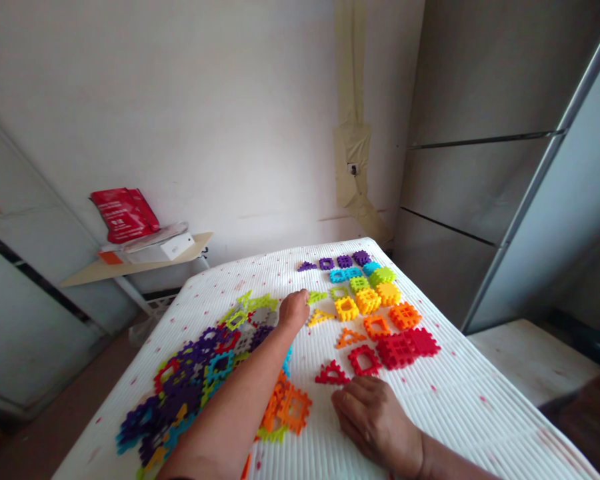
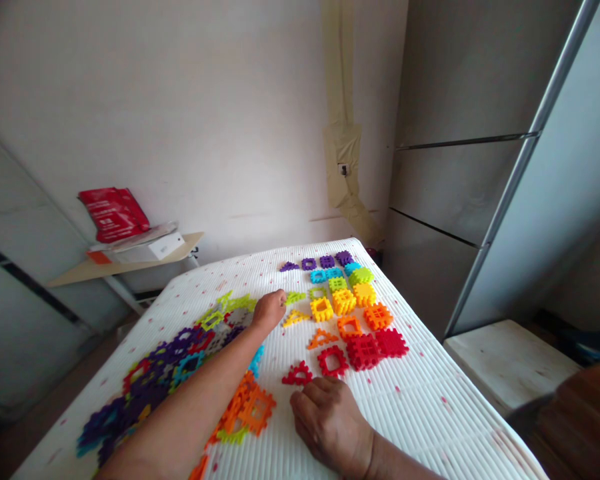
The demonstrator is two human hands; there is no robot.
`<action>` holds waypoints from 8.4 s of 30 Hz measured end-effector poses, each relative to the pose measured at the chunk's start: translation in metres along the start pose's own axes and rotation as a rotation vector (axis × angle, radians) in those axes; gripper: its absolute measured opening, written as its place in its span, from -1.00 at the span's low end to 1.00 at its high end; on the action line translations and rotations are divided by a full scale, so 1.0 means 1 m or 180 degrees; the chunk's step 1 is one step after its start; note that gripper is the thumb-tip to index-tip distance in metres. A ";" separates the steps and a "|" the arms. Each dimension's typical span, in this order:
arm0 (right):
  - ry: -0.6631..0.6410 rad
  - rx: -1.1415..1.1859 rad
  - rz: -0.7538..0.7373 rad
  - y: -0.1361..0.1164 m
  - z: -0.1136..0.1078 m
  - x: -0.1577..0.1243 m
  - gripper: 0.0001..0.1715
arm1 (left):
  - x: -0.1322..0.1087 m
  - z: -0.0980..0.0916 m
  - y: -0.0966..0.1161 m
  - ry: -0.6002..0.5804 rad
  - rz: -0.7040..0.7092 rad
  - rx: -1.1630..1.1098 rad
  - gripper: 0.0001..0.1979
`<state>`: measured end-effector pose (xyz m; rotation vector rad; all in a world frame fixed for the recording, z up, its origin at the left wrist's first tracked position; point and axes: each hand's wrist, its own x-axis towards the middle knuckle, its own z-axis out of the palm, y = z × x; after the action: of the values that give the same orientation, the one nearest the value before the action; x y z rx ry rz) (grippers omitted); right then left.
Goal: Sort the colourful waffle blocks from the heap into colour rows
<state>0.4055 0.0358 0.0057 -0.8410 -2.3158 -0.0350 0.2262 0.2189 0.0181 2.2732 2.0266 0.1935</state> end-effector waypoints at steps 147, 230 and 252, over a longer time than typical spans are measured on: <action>-0.0055 0.1565 0.0683 -0.008 0.000 -0.008 -0.77 | 0.049 -0.011 0.050 -0.0223 0.1033 0.0291 -0.66; 0.0451 0.5020 0.2709 -0.025 0.033 0.065 -0.61 | -0.135 -0.057 -0.032 0.0007 0.0765 -0.3678 -0.72; 0.0724 0.0933 0.1372 0.011 0.023 0.046 -0.88 | -0.143 -0.057 -0.029 0.0310 0.0821 -0.1462 -0.92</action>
<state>0.3728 0.0756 0.0132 -1.0986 -1.8324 0.3676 0.1735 0.0792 0.0648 2.2387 1.5119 0.7184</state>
